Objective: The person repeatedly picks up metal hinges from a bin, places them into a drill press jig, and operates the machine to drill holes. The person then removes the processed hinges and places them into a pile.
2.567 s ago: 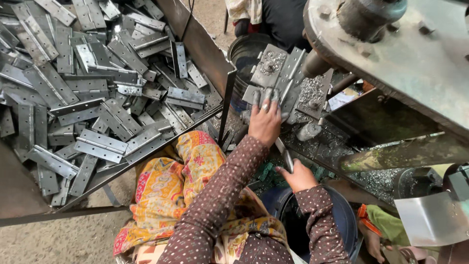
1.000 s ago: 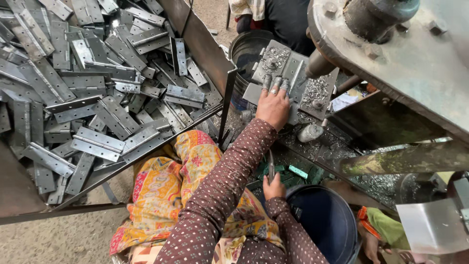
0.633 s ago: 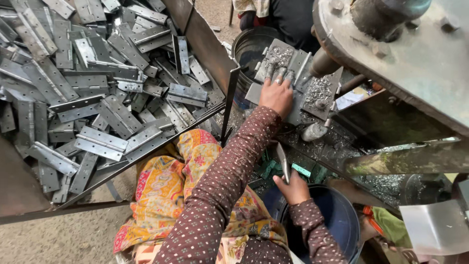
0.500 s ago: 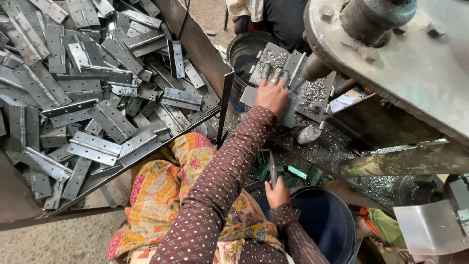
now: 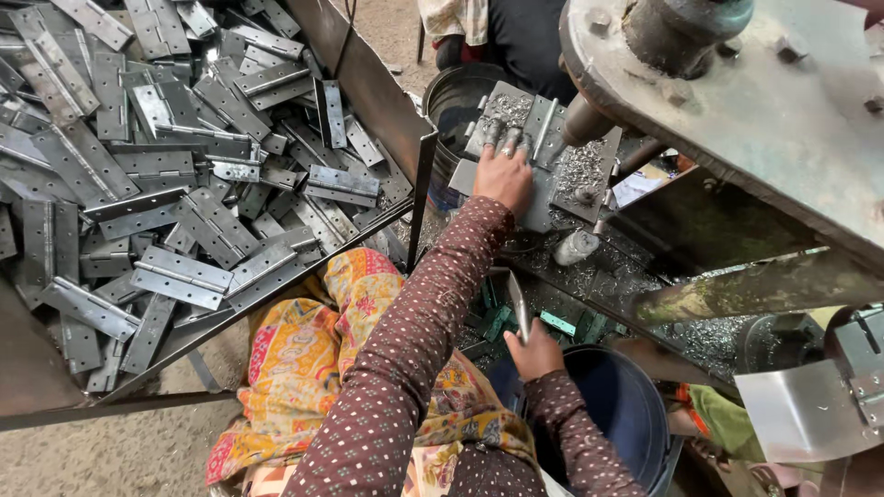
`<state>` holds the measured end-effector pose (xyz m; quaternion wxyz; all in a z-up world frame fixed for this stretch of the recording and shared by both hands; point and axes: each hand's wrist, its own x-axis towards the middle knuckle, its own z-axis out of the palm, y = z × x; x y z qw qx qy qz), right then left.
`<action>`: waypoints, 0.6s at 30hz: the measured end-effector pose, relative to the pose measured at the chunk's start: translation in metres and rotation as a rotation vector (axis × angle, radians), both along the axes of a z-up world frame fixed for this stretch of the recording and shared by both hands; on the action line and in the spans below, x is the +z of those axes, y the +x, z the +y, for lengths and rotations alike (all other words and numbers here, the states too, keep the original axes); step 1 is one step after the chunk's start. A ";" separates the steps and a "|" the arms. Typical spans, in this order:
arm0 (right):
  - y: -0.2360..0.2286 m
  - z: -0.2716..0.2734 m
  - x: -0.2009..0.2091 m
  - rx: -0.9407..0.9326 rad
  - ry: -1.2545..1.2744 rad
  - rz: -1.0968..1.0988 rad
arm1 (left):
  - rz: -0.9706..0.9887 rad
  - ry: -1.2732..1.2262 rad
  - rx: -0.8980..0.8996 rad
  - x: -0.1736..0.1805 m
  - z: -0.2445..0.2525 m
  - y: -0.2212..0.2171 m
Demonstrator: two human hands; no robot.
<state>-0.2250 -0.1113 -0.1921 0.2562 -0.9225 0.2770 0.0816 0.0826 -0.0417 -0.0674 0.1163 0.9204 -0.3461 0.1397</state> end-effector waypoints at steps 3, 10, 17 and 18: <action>0.005 0.018 -0.052 -0.057 -0.019 -0.196 | 0.066 -0.003 -0.016 0.002 -0.003 0.006; -0.001 0.022 -0.074 -0.105 0.047 -0.217 | -0.018 0.023 -0.017 0.010 -0.001 0.000; 0.002 0.002 0.052 0.000 0.123 -0.015 | 0.058 0.027 -0.111 0.048 0.042 -0.064; 0.005 0.003 0.061 0.021 0.102 -0.041 | -0.137 -0.050 -0.093 0.053 0.054 -0.086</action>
